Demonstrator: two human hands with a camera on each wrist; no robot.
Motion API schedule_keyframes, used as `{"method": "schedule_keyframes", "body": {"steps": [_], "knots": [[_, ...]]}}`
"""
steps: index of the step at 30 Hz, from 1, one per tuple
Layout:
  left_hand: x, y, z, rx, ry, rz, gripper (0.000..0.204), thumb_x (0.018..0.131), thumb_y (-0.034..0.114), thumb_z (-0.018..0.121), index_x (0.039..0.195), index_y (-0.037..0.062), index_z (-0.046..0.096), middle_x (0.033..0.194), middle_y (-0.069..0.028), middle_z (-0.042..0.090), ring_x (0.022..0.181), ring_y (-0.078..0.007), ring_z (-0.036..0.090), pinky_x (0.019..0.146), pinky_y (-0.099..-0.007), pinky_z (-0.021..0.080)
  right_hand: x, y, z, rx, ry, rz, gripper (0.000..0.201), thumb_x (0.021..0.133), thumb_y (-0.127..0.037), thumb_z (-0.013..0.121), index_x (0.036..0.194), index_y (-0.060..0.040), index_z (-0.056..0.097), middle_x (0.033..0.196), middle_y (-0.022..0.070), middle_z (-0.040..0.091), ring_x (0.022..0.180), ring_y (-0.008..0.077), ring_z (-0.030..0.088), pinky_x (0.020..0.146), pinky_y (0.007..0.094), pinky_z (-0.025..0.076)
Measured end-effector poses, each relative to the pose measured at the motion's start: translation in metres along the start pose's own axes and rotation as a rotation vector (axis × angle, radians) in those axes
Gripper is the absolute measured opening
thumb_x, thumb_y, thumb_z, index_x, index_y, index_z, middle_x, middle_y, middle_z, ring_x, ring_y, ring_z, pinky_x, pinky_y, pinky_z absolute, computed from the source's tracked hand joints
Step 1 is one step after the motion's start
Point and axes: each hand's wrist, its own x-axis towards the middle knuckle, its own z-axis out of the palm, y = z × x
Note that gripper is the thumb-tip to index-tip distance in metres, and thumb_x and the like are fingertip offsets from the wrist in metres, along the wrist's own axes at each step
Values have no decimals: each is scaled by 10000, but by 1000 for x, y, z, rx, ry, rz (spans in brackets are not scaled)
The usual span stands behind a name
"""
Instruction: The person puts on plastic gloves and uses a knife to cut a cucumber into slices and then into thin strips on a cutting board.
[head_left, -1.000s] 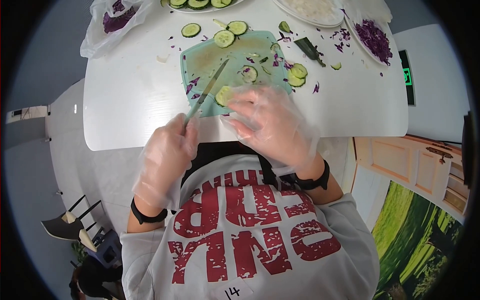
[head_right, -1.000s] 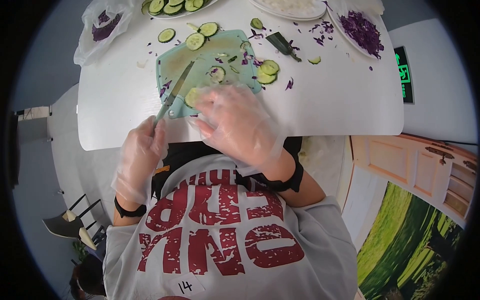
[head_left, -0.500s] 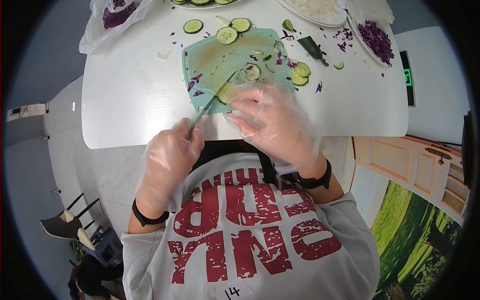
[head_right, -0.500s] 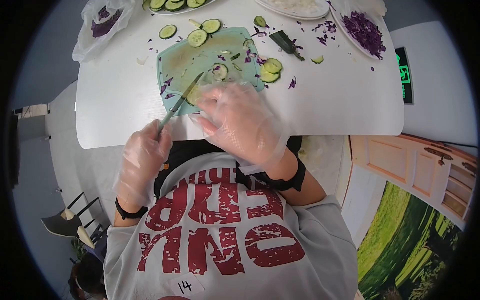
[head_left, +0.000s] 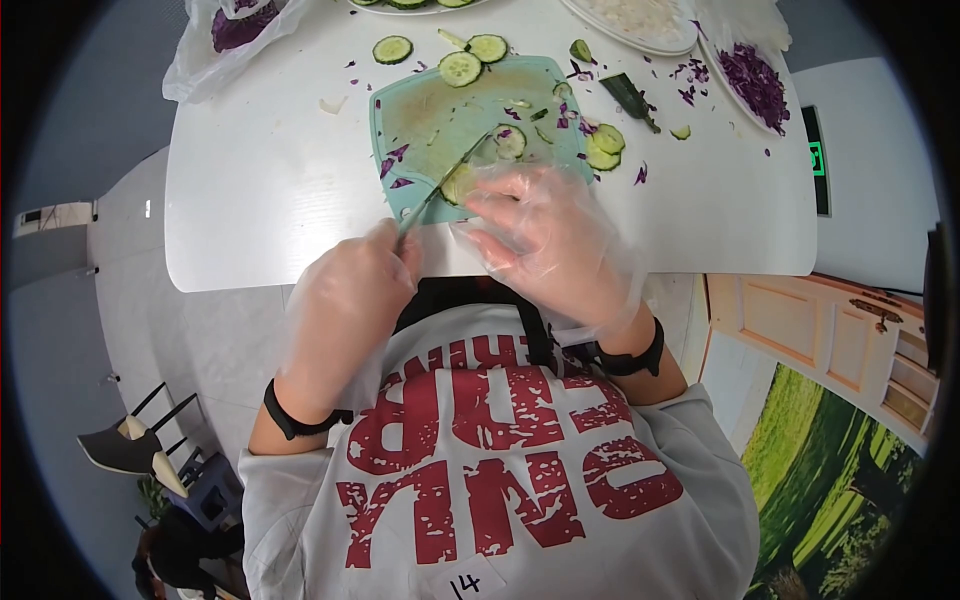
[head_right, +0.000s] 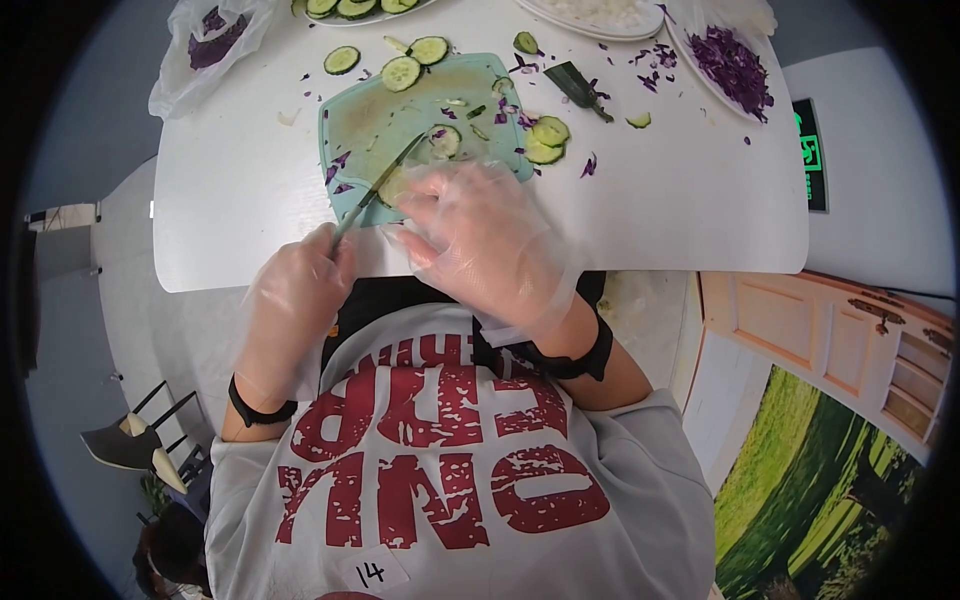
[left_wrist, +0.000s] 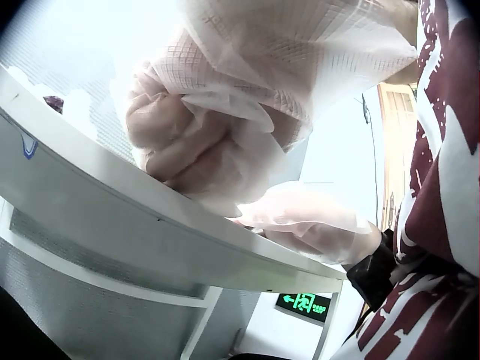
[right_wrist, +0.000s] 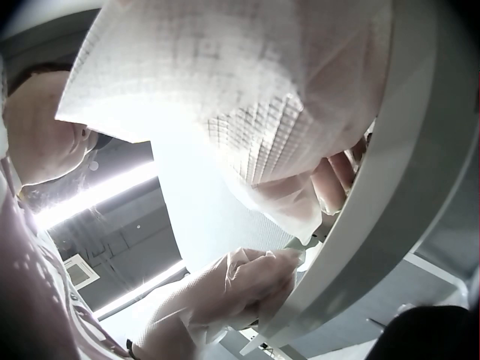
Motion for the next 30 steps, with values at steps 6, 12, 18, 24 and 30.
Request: {"method": "schedule_keyframes", "body": {"steps": [6,12,18,24,30], "knots": [[1,2,5,35,73,29,298,956,236,613,739,33,598,578,-188,590,548,-373,614,535,-452,503,-2,-1,0,-9,5,6,259,870,-271,705,1049,-86,727,1130,58,662,1030,270,594,953,412,449],[7,-2,2,-126,20,-151,304,1014,257,554,834,20,616,608,-208,582,549,-373,599,539,-445,473,-3,-2,0,-2,9,11,268,878,-286,699,1054,-86,731,1178,61,666,1047,266,595,966,411,444],[-2,-8,-4,-266,-59,-131,290,996,259,582,843,14,605,593,-204,546,521,-393,533,529,-428,449,-2,0,2,6,11,11,263,877,-284,702,1049,-87,737,1169,62,671,1054,262,597,963,413,443],[-6,-6,-3,-191,21,3,281,946,211,639,750,20,576,554,-196,555,523,-404,579,506,-468,464,-2,1,2,-4,12,3,259,870,-274,710,1048,-88,738,1157,60,672,1051,264,600,954,414,445],[-9,-6,-2,-165,8,9,276,938,196,638,734,21,576,547,-193,556,516,-400,586,506,-462,474,-2,2,2,5,16,8,255,858,-260,718,1047,-90,738,1137,61,674,1040,272,603,942,416,453]]}}
